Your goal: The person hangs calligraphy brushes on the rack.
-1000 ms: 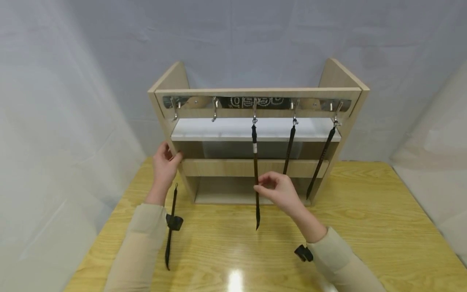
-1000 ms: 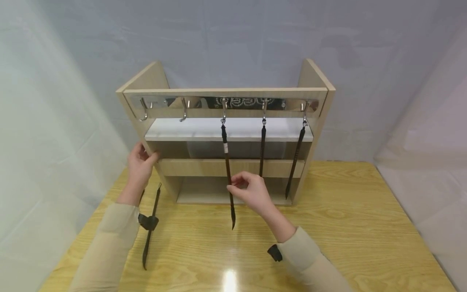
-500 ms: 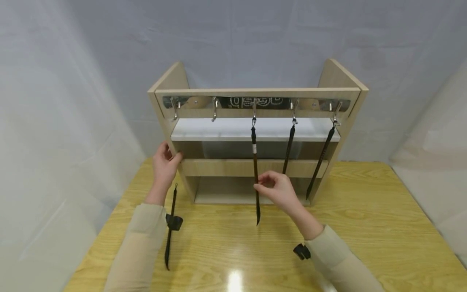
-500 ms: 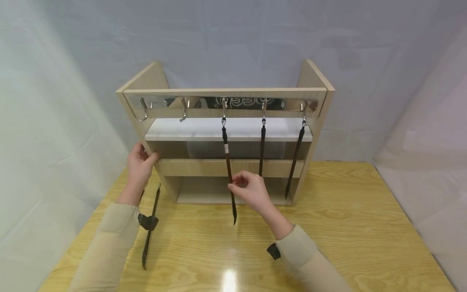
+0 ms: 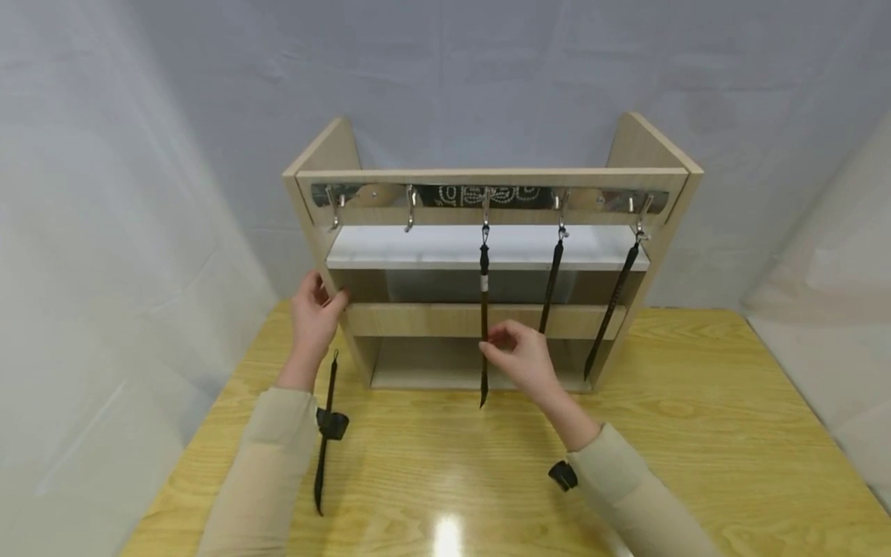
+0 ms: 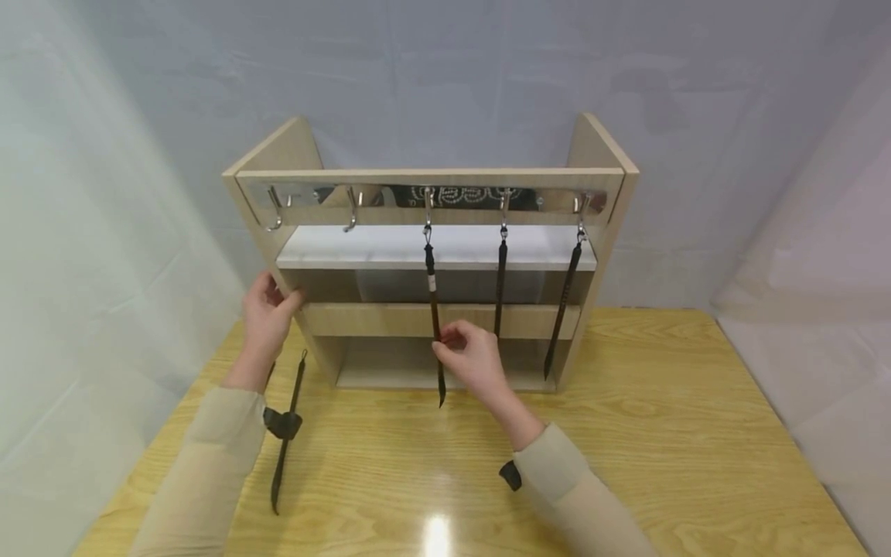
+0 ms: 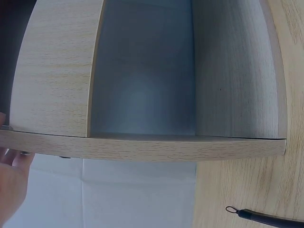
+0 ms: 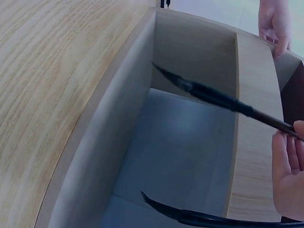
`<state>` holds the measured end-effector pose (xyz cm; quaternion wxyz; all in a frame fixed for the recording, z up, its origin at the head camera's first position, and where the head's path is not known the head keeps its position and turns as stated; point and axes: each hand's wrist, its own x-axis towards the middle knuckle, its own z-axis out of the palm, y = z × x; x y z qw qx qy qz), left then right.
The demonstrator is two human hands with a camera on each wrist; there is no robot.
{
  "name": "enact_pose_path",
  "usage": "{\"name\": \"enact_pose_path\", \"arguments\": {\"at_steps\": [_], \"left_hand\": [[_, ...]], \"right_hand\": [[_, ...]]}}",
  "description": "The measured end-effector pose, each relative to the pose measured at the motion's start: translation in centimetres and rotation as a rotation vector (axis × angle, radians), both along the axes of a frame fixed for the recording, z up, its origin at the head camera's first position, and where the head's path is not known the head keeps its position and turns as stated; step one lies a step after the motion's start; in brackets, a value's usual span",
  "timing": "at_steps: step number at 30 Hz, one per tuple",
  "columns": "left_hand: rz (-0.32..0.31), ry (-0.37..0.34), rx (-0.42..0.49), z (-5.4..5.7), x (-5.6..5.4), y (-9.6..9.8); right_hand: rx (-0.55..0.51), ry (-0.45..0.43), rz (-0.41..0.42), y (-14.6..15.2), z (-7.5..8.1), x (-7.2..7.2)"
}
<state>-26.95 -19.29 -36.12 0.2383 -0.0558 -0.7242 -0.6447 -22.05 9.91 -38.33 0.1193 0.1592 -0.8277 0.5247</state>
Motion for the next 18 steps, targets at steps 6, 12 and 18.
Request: {"name": "enact_pose_path", "arguments": {"at_steps": [6,12,18], "left_hand": [[0.005,0.001,-0.003,-0.02,-0.03,0.02],[0.005,0.003,-0.001,0.03,0.07,0.09],[0.012,0.001,-0.007,0.07,0.10,0.14]], "right_hand": [[-0.057,0.059,-0.028,-0.42,-0.25,-0.35],[-0.070,0.131,-0.063,-0.71,-0.61,-0.77],[-0.066,0.158,-0.085,-0.89,-0.78,-0.93]]}}
